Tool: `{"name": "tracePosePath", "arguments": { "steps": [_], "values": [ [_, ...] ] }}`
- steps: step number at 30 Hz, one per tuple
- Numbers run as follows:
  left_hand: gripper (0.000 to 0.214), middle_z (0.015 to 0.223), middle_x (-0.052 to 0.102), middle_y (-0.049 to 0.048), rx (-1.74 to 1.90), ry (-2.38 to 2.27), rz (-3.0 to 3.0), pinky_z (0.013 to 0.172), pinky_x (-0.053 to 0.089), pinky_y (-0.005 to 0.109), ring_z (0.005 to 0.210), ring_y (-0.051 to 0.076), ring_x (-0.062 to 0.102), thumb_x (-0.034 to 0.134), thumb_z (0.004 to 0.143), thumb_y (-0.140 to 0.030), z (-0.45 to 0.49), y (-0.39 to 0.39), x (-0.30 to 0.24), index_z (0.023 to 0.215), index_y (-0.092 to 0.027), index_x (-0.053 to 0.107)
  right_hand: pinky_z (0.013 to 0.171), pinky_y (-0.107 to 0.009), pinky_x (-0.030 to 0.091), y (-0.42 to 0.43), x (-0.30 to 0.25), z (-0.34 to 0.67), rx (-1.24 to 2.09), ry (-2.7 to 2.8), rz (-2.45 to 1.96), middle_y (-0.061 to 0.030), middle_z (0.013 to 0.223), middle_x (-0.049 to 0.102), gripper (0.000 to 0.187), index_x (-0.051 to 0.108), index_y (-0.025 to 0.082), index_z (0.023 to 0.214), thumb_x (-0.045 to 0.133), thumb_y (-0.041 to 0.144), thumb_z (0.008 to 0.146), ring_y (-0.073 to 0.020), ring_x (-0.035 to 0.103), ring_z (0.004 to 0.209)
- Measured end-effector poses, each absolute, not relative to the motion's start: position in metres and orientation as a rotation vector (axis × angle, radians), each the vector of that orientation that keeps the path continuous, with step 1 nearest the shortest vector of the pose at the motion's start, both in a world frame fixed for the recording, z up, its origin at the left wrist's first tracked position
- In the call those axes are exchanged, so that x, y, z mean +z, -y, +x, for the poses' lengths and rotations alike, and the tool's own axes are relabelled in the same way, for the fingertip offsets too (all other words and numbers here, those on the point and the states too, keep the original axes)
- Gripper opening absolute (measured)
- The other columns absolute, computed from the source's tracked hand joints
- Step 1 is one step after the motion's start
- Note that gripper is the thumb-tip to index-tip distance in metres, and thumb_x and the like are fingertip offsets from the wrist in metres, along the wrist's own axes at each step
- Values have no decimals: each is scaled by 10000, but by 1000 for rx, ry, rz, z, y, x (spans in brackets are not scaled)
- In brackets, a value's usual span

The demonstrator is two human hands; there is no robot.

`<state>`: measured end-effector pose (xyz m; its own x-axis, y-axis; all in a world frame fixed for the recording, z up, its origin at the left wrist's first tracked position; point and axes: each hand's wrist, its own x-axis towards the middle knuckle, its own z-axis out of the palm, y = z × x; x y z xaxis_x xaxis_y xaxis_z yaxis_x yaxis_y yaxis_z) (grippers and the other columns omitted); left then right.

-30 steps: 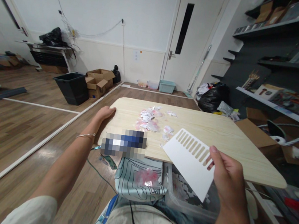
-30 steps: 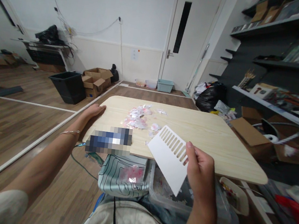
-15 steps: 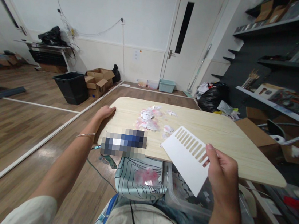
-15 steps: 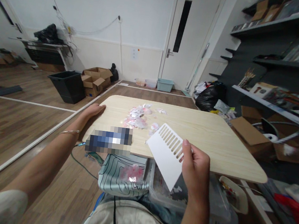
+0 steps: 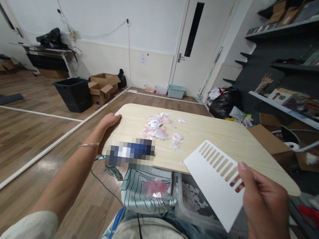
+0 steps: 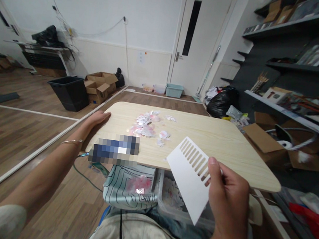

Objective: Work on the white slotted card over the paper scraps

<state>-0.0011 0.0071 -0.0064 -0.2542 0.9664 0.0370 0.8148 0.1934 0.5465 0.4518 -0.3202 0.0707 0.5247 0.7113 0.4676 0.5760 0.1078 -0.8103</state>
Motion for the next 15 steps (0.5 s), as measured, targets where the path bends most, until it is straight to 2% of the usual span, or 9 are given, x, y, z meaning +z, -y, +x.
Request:
{"name": "tracePosePath", "arguments": {
  "steps": [5,10,12,15],
  "values": [
    [597,1318,861,286,623,-2185,1698,1113,649,465,1309,457,815,622,960,-501,-3,-12,-7,1312,-69,834,469,-324,336,319,74,452,190,1262,-1573,-6,497,502,634,599,248,563,692,675,1022,-169,478,473],
    [602,1288,876,254,659,-2156,1727,1060,672,439,1271,447,828,641,935,-515,-5,-13,-9,1305,-87,846,467,-341,376,337,79,467,118,1272,-1637,-33,488,536,648,600,265,538,717,679,1022,-212,531,479],
    [610,1278,878,248,665,-2151,1729,1043,674,429,1270,443,828,646,927,-522,-5,-13,-10,1305,-87,845,446,-347,378,350,80,473,125,1264,-1679,-39,505,584,590,660,266,568,758,649,1005,-222,541,471],
    [612,1278,873,266,661,-2165,1714,1043,671,433,1282,451,824,659,921,-526,-4,-14,-10,1298,-80,844,402,-348,400,368,78,475,146,1191,-1716,-47,585,695,449,837,245,766,773,599,1035,-239,599,473]
  ]
}}
